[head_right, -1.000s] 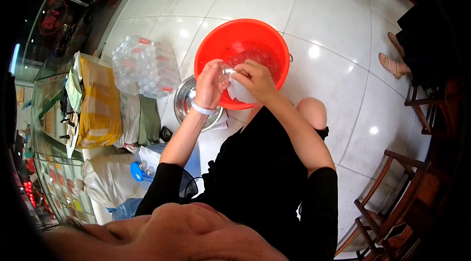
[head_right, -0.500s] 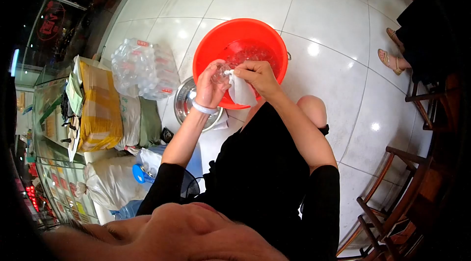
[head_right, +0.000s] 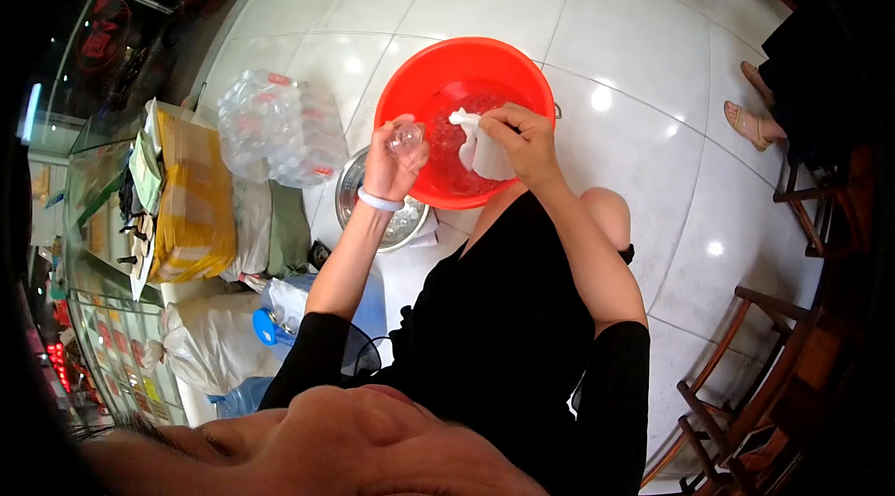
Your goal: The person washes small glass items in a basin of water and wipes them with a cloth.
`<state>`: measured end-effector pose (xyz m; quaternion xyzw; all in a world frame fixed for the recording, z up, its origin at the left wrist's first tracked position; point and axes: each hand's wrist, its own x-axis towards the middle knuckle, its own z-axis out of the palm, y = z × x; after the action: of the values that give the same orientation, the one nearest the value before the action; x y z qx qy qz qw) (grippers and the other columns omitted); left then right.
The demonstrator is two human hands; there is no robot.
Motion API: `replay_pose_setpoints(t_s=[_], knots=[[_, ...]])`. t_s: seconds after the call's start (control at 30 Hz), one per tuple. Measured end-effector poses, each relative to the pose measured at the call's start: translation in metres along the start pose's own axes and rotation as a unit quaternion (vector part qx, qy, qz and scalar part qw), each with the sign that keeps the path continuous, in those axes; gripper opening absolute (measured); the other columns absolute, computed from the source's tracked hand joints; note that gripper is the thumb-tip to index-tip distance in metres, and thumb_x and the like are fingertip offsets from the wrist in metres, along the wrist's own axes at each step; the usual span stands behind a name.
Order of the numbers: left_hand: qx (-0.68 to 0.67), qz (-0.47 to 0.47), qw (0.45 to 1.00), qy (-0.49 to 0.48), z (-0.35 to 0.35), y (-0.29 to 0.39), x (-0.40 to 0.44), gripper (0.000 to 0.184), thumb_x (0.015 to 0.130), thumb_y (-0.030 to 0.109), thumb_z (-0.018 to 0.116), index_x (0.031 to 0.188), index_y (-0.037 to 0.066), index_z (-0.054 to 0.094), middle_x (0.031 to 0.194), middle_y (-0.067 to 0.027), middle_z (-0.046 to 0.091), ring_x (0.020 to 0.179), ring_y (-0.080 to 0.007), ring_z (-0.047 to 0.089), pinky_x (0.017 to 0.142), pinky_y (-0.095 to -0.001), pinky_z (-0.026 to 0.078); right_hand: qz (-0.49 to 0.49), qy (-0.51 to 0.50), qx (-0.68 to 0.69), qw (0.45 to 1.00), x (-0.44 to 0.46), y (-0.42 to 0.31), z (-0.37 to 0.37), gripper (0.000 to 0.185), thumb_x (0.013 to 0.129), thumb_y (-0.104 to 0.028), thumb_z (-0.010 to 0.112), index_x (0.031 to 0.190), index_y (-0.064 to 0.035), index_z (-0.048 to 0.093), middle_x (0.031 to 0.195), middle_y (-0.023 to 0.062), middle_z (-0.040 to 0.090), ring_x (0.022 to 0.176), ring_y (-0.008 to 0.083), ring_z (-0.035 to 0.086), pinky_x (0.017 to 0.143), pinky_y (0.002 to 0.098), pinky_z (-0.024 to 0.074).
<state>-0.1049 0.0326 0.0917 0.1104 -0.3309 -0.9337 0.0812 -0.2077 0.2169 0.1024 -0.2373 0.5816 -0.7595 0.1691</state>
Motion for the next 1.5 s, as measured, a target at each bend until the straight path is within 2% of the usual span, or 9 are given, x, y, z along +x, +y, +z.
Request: replay_pose_setpoints(t_s=[0.13,0.37,0.67,0.8,1.23,1.33,1.4,1.43,1.5], knots=[[-0.064,-0.054,0.995,-0.059,0.003,-0.004,0.002,0.029,0.084,0.033,0.045,0.097,0.01,0.057,0.081,-0.0067,0.052,0.051,-0.0106,0.036,0.044,-0.0204,0.03,-0.007,-0.025,-0.016,1.0,-0.001,-0.003,0.005,0.008,0.076,-0.003,0.058,0.078,0.0026,0.062,0.069,0.0024,0.055,0.065,0.0086,0.049,0.059,0.021,0.0378],[-0.082,-0.083,0.993,-0.029,0.009,-0.009,0.003,0.028,0.084,0.031,0.041,0.093,0.007,0.053,0.071,-0.007,0.05,0.051,-0.0127,0.038,0.045,-0.0226,0.03,-0.058,-0.061,-0.044,0.996,-0.001,-0.001,0.01,0.006,0.075,-0.003,0.058,0.077,0.0028,0.061,0.067,0.0038,0.054,0.061,0.0101,0.05,0.056,0.0228,0.0384],[0.066,-0.038,0.997,0.026,0.022,-0.015,0.003,0.024,0.086,0.024,0.039,0.094,0.005,0.05,0.064,-0.0037,0.046,0.048,-0.0107,0.035,0.043,-0.023,0.025,-0.209,-0.072,-0.201,0.954,0.001,0.004,0.013,0.002,0.072,-0.002,0.057,0.072,-0.0004,0.059,0.059,0.0092,0.048,0.053,0.0209,0.049,0.047,0.0289,0.0379],[0.127,0.002,0.991,0.04,0.026,-0.017,0.003,0.023,0.086,0.022,0.038,0.093,0.005,0.051,0.073,-0.0043,0.051,0.047,-0.01,0.034,0.041,-0.0214,0.024,-0.272,-0.049,-0.257,0.926,0.002,0.008,0.012,0.001,0.071,-0.002,0.057,0.071,-0.0013,0.057,0.058,0.0093,0.045,0.052,0.0235,0.049,0.046,0.0317,0.0378],[0.249,0.009,0.961,0.123,0.042,-0.022,-0.008,0.019,0.086,0.023,0.039,0.089,0.006,0.048,0.066,-0.0011,0.045,0.045,-0.0078,0.035,0.04,-0.0205,0.025,-0.253,-0.083,-0.239,0.934,-0.003,0.015,0.019,0.003,0.071,-0.002,0.057,0.069,-0.001,0.055,0.058,0.0111,0.044,0.053,0.0257,0.048,0.047,0.0328,0.038],[0.338,0.042,0.931,0.128,0.04,-0.022,-0.011,0.019,0.086,0.024,0.04,0.089,0.007,0.048,0.064,0.0,0.044,0.047,-0.0063,0.036,0.041,-0.0198,0.025,-0.207,-0.129,-0.255,0.936,-0.002,0.018,0.013,0.003,0.072,-0.004,0.057,0.072,-0.0006,0.057,0.06,0.0087,0.049,0.055,0.0202,0.051,0.049,0.0305,0.0394],[0.353,0.058,0.927,0.111,0.042,-0.019,-0.015,0.019,0.086,0.023,0.04,0.089,0.007,0.048,0.064,0.0001,0.044,0.048,-0.0057,0.036,0.041,-0.0195,0.026,0.04,-0.202,-0.041,0.978,0.001,0.016,0.01,0.007,0.074,-0.006,0.058,0.077,0.0005,0.06,0.066,0.0049,0.057,0.061,0.0132,0.054,0.055,0.0266,0.0422],[0.367,0.075,0.923,0.09,0.045,-0.017,-0.017,0.018,0.086,0.023,0.04,0.088,0.007,0.047,0.064,0.0003,0.044,0.048,-0.0052,0.035,0.041,-0.0191,0.026,0.04,-0.203,-0.042,0.977,0.001,0.015,0.011,0.007,0.074,-0.006,0.058,0.077,0.0005,0.06,0.066,0.0049,0.057,0.061,0.0132,0.054,0.055,0.0266,0.0422],[0.353,0.086,0.927,0.093,0.054,-0.014,-0.017,0.018,0.086,0.023,0.04,0.088,0.007,0.047,0.064,0.0004,0.044,0.048,-0.0056,0.035,0.042,-0.0191,0.026,0.245,-0.172,0.154,0.942,0.002,0.01,0.013,0.01,0.077,-0.007,0.057,0.079,0.0016,0.061,0.07,0.0005,0.056,0.059,0.008,0.047,0.056,0.0232,0.0376]])
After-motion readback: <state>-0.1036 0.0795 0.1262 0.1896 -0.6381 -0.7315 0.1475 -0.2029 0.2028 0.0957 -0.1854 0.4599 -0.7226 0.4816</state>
